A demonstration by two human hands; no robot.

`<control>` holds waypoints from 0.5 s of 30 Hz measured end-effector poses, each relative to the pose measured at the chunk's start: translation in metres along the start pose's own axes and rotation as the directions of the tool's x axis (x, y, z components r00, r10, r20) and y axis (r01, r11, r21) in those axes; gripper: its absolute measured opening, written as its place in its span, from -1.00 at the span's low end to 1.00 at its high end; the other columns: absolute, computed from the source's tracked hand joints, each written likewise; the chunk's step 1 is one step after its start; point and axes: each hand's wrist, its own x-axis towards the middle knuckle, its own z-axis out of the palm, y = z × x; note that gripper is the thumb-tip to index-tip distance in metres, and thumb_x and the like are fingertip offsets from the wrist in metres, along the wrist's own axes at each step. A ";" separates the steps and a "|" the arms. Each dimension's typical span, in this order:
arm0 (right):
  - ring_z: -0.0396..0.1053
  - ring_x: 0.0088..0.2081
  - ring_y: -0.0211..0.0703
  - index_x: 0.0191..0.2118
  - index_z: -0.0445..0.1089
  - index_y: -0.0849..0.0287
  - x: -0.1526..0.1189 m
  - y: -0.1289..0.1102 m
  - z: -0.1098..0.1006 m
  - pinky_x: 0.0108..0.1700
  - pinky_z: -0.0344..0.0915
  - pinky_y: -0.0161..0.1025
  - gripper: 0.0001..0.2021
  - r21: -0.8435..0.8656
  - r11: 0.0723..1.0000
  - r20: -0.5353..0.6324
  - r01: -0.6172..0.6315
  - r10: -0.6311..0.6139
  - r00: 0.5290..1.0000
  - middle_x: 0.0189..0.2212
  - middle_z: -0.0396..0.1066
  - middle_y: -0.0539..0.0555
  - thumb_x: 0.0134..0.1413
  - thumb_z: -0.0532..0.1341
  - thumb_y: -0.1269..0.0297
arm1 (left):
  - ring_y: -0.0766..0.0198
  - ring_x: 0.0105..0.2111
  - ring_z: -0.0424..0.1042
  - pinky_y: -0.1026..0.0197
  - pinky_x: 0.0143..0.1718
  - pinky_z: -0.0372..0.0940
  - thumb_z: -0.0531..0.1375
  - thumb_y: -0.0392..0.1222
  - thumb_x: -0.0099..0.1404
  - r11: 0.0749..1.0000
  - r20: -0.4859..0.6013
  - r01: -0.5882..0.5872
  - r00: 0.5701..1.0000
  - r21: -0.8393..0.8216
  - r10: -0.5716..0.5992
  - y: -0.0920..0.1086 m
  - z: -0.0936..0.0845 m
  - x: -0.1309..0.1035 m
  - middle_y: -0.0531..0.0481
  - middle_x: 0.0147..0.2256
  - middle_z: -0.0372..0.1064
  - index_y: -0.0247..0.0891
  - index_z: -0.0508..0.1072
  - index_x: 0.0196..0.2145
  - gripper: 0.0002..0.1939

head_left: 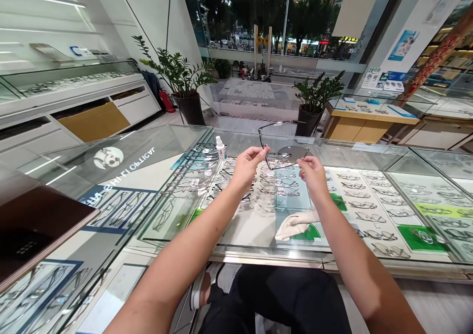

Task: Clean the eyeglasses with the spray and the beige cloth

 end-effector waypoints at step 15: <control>0.50 0.06 0.10 -0.05 0.55 0.01 -0.033 -0.006 0.017 0.17 0.37 0.10 -0.81 -0.193 0.759 0.310 0.622 -0.554 0.773 -0.03 0.61 0.14 0.31 0.27 0.12 | -0.04 0.12 0.48 -0.08 0.14 0.35 0.50 0.02 0.14 0.998 0.292 0.015 0.956 0.065 -0.033 0.001 0.014 -0.019 -0.18 0.12 0.51 -0.19 0.67 -0.36 -0.75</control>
